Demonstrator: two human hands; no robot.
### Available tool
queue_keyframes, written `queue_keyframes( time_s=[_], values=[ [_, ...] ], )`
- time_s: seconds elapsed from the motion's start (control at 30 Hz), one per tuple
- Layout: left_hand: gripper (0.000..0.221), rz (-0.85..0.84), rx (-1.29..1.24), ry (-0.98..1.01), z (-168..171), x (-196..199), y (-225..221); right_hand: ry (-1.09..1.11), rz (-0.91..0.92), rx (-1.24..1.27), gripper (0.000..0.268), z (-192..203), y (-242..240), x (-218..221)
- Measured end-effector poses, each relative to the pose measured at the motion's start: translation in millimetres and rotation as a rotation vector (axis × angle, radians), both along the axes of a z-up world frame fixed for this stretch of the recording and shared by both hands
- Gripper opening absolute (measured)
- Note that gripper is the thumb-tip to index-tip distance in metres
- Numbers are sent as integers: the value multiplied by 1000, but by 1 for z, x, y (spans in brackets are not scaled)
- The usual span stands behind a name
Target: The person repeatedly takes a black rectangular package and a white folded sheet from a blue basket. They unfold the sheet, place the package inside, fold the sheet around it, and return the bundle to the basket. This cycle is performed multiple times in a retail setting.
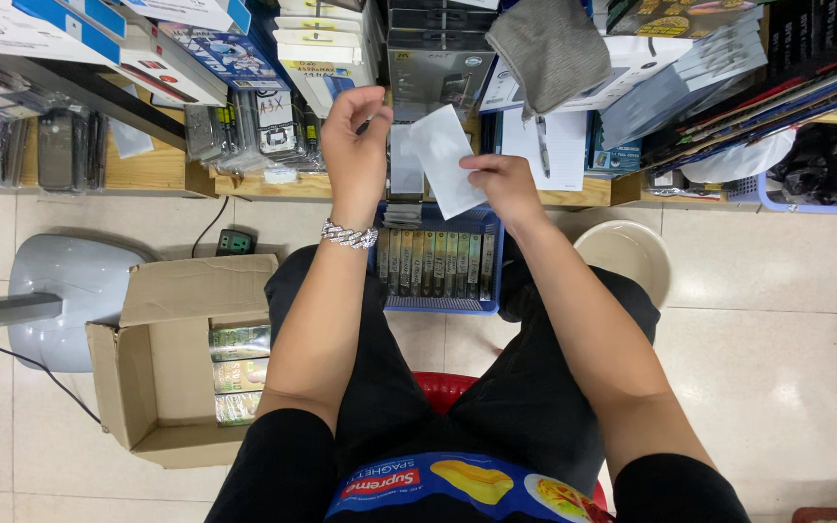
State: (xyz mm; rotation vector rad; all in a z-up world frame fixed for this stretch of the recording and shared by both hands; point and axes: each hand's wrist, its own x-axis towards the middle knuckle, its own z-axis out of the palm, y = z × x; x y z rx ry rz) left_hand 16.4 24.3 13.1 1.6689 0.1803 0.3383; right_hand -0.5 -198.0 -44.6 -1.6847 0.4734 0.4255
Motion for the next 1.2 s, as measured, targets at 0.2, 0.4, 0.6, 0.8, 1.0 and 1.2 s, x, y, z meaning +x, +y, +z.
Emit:
queue_keyframes(
  time_s=[0.2, 0.4, 0.6, 0.8, 1.0, 1.2],
  values=[
    [21, -150, 50, 71, -9, -12, -31, -50, 38, -362, 45, -110, 34, 8],
    [30, -773, 482, 270, -6, -67, -93, -18, 55, -361, 46, -175, 71, 35],
    [34, -922, 765, 135, -35, -104, -125, -82, 84, -395, 42, -199, 94, 51],
    [29, -865, 885, 102, -24, -117, -122, -243, 93, -434, 39, -205, 99, 52],
    [29, -719, 1028, 35, -28, -148, -136, -306, 83, -406, 31, -195, 102, 46],
    [15, -712, 1025, -71, -23, -166, -141, -284, 107, -428, 26, -187, 94, 46]
  ],
)
